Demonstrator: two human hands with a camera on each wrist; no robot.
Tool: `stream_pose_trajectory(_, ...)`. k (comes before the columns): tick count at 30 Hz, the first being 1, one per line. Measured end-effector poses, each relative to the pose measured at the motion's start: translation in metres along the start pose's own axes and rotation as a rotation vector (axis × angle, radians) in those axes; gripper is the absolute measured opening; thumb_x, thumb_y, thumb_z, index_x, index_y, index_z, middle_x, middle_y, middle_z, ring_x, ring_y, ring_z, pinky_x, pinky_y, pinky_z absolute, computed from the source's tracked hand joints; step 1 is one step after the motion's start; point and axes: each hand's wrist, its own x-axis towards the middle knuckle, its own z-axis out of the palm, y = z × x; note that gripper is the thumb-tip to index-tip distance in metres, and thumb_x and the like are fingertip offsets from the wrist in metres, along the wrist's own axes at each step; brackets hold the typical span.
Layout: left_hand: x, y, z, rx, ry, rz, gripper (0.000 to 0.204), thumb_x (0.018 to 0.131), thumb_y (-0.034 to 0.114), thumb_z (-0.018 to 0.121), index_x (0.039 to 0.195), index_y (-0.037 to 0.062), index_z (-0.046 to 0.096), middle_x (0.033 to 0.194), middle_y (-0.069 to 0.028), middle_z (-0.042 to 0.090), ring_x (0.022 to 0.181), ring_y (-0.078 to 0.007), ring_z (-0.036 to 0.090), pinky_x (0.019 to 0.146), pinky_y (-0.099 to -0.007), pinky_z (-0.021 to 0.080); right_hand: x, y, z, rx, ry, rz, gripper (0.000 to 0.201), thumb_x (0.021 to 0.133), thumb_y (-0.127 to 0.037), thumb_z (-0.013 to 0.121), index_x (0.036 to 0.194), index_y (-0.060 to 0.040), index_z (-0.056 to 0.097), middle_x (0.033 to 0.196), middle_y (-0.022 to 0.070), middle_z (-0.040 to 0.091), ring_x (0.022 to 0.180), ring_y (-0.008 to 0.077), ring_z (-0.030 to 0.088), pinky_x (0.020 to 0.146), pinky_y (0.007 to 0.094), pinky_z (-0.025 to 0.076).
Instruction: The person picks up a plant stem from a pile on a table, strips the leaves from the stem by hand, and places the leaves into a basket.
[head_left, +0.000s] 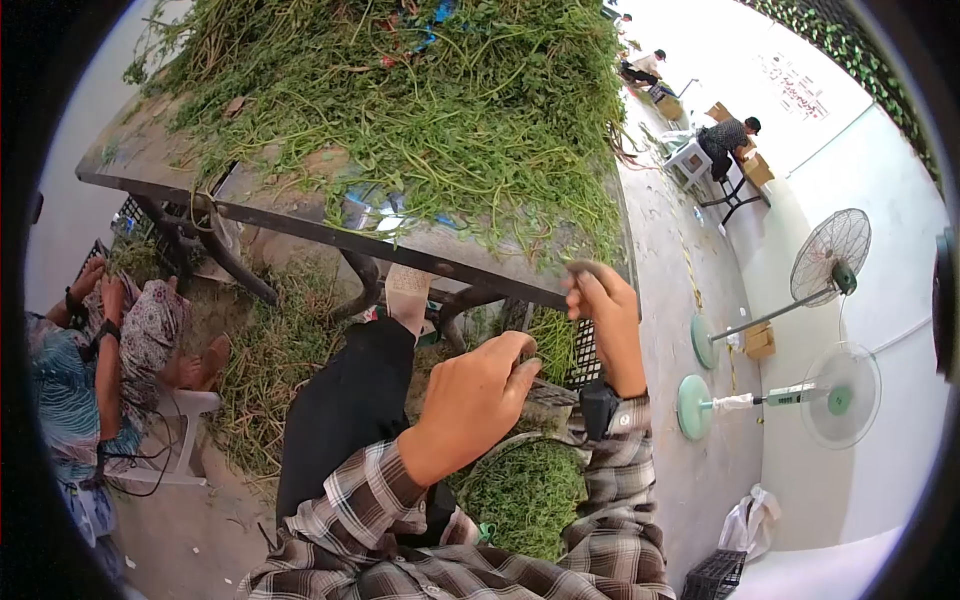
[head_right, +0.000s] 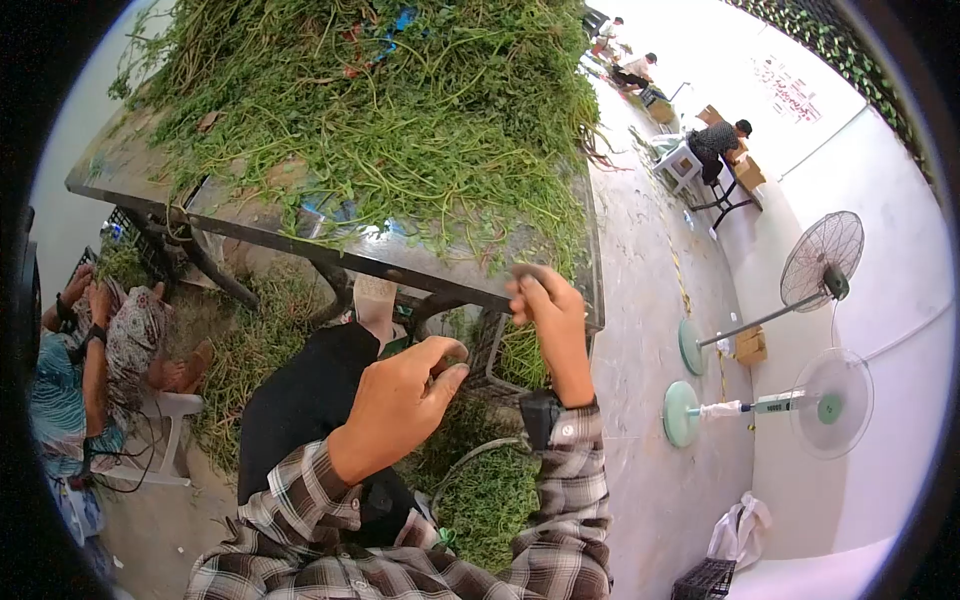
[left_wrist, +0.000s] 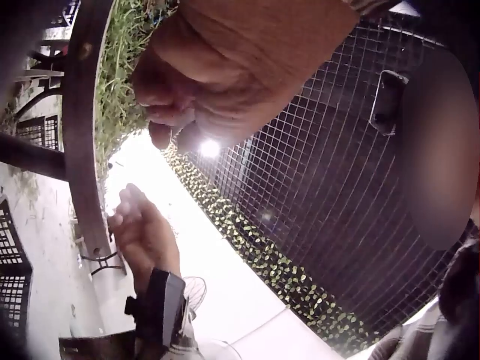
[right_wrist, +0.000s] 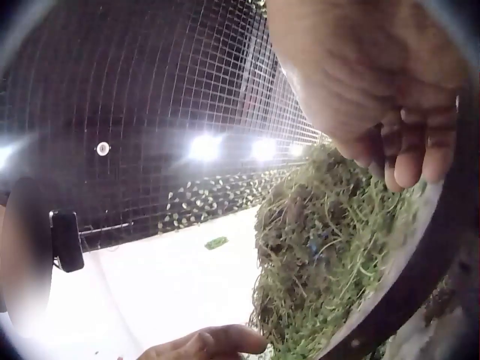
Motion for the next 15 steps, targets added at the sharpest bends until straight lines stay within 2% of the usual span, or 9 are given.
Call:
stream_pose_trajectory(3, 0.001, -0.001, -0.001, -0.003, 0.032, 0.017, 0.019, 0.083, 0.015, 0.061, 0.098, 0.0037, 0.058, 0.073, -0.0137, 0.061, 0.062, -0.0274, 0.059, 0.056, -0.0342, 0.045, 0.035, -0.006, 0.024, -0.105, -0.13, -0.027, 0.025, 0.089, -0.014, 0.049, 0.104, 0.0024, 0.059, 0.081, 0.0052, 0.061, 0.064, 0.0069, 0.052, 0.056, 0.0211, 0.045)
stream_pose_trajectory(5, 0.001, -0.001, -0.001, -0.009, 0.08, 0.029, 0.019, 0.083, 0.014, 0.061, 0.098, 0.004, 0.059, 0.073, -0.0138, 0.06, 0.061, -0.0275, 0.058, 0.056, -0.0335, 0.045, 0.059, -0.009, 0.041, -0.261, -0.228, -0.127, 0.026, 0.085, -0.013, 0.05, 0.106, -0.0014, 0.059, 0.083, 0.0095, 0.063, 0.065, 0.0145, 0.057, 0.056, 0.0265, 0.047)
stream_pose_trajectory(6, 0.001, -0.001, -0.001, -0.006, 0.081, 0.029, 0.019, 0.083, 0.014, 0.061, 0.098, 0.004, 0.059, 0.073, -0.0138, 0.06, 0.061, -0.0275, 0.058, 0.056, -0.0335, 0.045, 0.072, -0.007, 0.048, -0.259, -0.229, -0.129, 0.026, 0.085, -0.013, 0.05, 0.106, -0.0014, 0.059, 0.083, 0.0095, 0.063, 0.065, 0.0145, 0.057, 0.056, 0.0265, 0.047)
stream_pose_trajectory(8, 0.002, -0.001, -0.003, -0.034, 0.095, 0.019, 0.018, 0.083, 0.014, 0.06, 0.098, 0.0039, 0.059, 0.075, -0.0143, 0.061, 0.063, -0.0284, 0.059, 0.057, -0.0334, 0.046, 0.095, -0.001, 0.062, -0.571, -0.219, -0.389, 0.031, 0.082, -0.01, 0.049, 0.111, -0.0052, 0.059, 0.087, 0.0159, 0.064, 0.074, 0.027, 0.062, 0.062, 0.0357, 0.048)
stream_pose_trajectory(9, 0.002, -0.001, -0.003, -0.031, 0.098, 0.02, 0.018, 0.083, 0.014, 0.06, 0.098, 0.0039, 0.059, 0.075, -0.0143, 0.061, 0.063, -0.0284, 0.059, 0.057, -0.0334, 0.046, 0.104, 0.0, 0.069, -0.568, -0.221, -0.393, 0.031, 0.082, -0.01, 0.049, 0.111, -0.0052, 0.059, 0.087, 0.0159, 0.064, 0.074, 0.027, 0.062, 0.062, 0.0357, 0.048)
stream_pose_trajectory(11, 0.002, -0.002, -0.003, -0.053, 0.099, 0.03, 0.018, 0.083, 0.014, 0.06, 0.097, 0.0035, 0.059, 0.077, -0.0148, 0.062, 0.066, -0.0297, 0.06, 0.058, -0.0338, 0.047, 0.115, 0.003, 0.08, -0.778, -0.288, -0.36, 0.033, 0.079, -0.01, 0.051, 0.111, -0.0088, 0.059, 0.091, 0.0187, 0.063, 0.084, 0.0357, 0.06, 0.071, 0.0423, 0.047)
stream_pose_trajectory(12, 0.002, -0.002, -0.002, -0.05, 0.101, 0.031, 0.018, 0.083, 0.014, 0.06, 0.097, 0.0035, 0.059, 0.077, -0.0148, 0.062, 0.066, -0.0297, 0.06, 0.058, -0.0338, 0.047, 0.117, 0.003, 0.085, -0.775, -0.288, -0.364, 0.033, 0.079, -0.01, 0.051, 0.111, -0.0088, 0.059, 0.091, 0.0187, 0.063, 0.084, 0.0357, 0.06, 0.071, 0.0423, 0.047)
stream_pose_trajectory(14, 0.002, -0.003, -0.003, -0.066, 0.098, 0.049, 0.017, 0.083, 0.013, 0.06, 0.097, 0.003, 0.059, 0.079, -0.0154, 0.062, 0.069, -0.0307, 0.061, 0.059, -0.0343, 0.047, 0.119, 0.003, 0.093, -1.062, -0.252, -0.381, 0.032, 0.079, -0.014, 0.055, 0.11, -0.0101, 0.058, 0.092, 0.0167, 0.062, 0.089, 0.0336, 0.059, 0.075, 0.0423, 0.046)
stream_pose_trajectory(15, 0.002, -0.002, -0.004, -0.065, 0.099, 0.049, 0.017, 0.083, 0.013, 0.06, 0.097, 0.003, 0.059, 0.079, -0.0154, 0.062, 0.069, -0.0307, 0.061, 0.059, -0.0343, 0.047, 0.122, 0.007, 0.094, -1.062, -0.252, -0.382, 0.032, 0.079, -0.014, 0.055, 0.11, -0.0101, 0.058, 0.092, 0.0167, 0.062, 0.089, 0.0336, 0.059, 0.075, 0.0423, 0.046)
